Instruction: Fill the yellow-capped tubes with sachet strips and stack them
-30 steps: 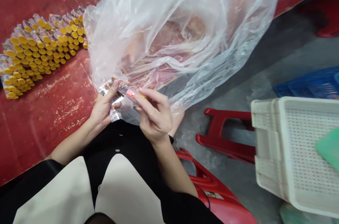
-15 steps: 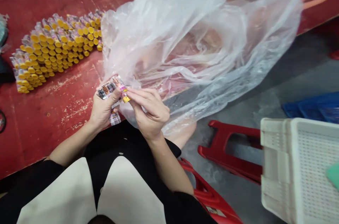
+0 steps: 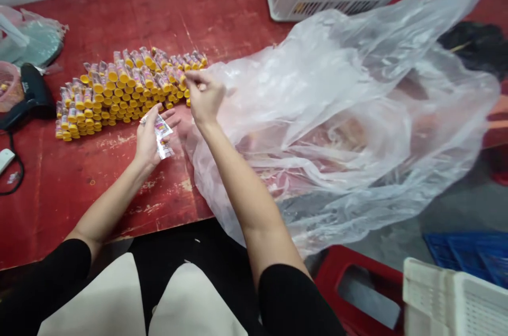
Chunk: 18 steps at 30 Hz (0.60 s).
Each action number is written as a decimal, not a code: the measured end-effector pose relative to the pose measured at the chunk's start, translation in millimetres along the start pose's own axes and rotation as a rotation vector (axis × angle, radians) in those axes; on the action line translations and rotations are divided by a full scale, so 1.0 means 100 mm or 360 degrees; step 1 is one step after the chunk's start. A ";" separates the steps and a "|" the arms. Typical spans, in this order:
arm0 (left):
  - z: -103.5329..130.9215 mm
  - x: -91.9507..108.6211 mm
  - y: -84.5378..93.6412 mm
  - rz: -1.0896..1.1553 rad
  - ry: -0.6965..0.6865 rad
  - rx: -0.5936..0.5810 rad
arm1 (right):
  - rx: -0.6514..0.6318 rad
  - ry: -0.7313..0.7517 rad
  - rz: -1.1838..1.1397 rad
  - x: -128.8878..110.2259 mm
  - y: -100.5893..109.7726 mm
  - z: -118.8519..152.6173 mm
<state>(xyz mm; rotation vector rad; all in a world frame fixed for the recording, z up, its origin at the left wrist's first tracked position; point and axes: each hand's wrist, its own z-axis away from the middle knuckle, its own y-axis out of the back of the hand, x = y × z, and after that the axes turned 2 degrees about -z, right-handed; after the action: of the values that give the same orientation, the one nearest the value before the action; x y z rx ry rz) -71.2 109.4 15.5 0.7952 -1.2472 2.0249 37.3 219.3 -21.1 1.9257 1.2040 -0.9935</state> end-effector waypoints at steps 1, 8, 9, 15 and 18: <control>-0.02 0.01 0.05 -0.0009 0.0023 0.0001 | -0.0085 -0.0045 0.0096 0.08 -0.20 -0.21; 0.22 0.05 0.51 -0.0161 0.0233 0.0088 | -0.0383 0.0241 0.0351 -0.53 0.46 0.09; 0.26 0.05 0.55 -0.0147 0.0272 0.0090 | -0.0184 0.0286 0.0320 -0.64 0.82 0.29; 0.71 -0.29 0.11 -0.0428 0.0554 -0.0544 | 0.0359 -0.0289 0.0469 -0.06 2.35 0.83; 0.92 -0.61 -0.30 -0.0626 0.0695 -0.0865 | 0.0040 -0.0469 0.0437 0.22 2.18 0.76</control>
<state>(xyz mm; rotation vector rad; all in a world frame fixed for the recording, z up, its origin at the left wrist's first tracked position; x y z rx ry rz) 4.7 24.2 19.9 0.2821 -1.1851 1.3503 225.1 86.5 -49.8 1.8249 0.7423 -1.0990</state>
